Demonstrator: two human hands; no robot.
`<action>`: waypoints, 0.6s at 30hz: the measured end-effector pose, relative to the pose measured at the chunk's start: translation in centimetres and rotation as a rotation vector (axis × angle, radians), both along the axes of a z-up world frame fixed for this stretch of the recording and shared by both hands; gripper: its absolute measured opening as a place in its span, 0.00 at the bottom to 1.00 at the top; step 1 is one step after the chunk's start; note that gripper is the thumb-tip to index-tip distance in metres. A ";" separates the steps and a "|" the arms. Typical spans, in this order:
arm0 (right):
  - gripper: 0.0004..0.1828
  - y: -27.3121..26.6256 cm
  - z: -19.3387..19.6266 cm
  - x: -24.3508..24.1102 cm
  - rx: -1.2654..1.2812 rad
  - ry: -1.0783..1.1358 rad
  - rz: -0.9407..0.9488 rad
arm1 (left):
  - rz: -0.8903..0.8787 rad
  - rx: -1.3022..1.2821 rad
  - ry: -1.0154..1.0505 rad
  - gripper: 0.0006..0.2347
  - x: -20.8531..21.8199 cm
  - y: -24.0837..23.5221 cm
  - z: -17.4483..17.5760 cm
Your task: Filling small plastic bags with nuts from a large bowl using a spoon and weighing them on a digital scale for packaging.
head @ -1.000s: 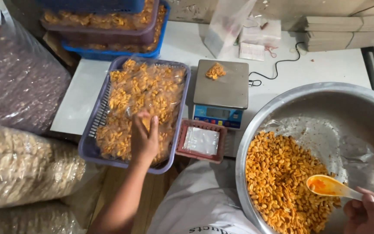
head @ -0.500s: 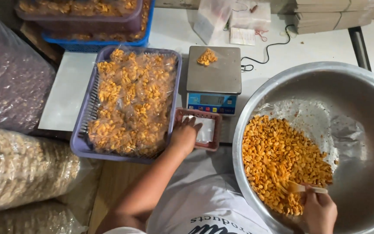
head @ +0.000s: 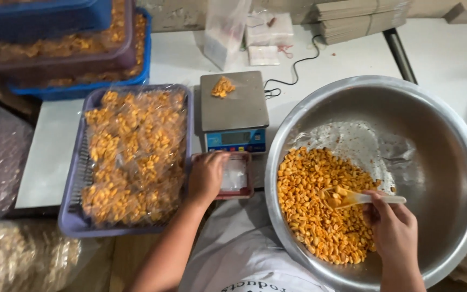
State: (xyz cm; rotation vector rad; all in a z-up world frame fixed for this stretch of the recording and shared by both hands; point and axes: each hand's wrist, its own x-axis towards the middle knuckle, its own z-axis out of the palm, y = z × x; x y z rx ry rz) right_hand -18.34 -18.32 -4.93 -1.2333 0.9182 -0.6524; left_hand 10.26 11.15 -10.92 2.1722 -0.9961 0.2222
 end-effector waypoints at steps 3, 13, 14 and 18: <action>0.12 0.0 1.0 1.2 -0.006 -0.004 0.016 | 0.035 -0.147 0.095 0.07 -0.1 0.0 0.4; 0.13 1.6 7.8 2.9 -0.220 0.092 0.078 | -0.579 -0.511 1.040 0.05 -9.2 -6.9 7.7; 0.12 2.0 9.0 3.0 -0.292 0.054 0.082 | -0.619 -0.327 1.018 0.11 -10.3 -7.8 8.5; 0.09 1.3 8.1 1.7 -0.799 -0.116 0.210 | -0.428 0.183 1.143 0.18 -11.0 -10.4 12.2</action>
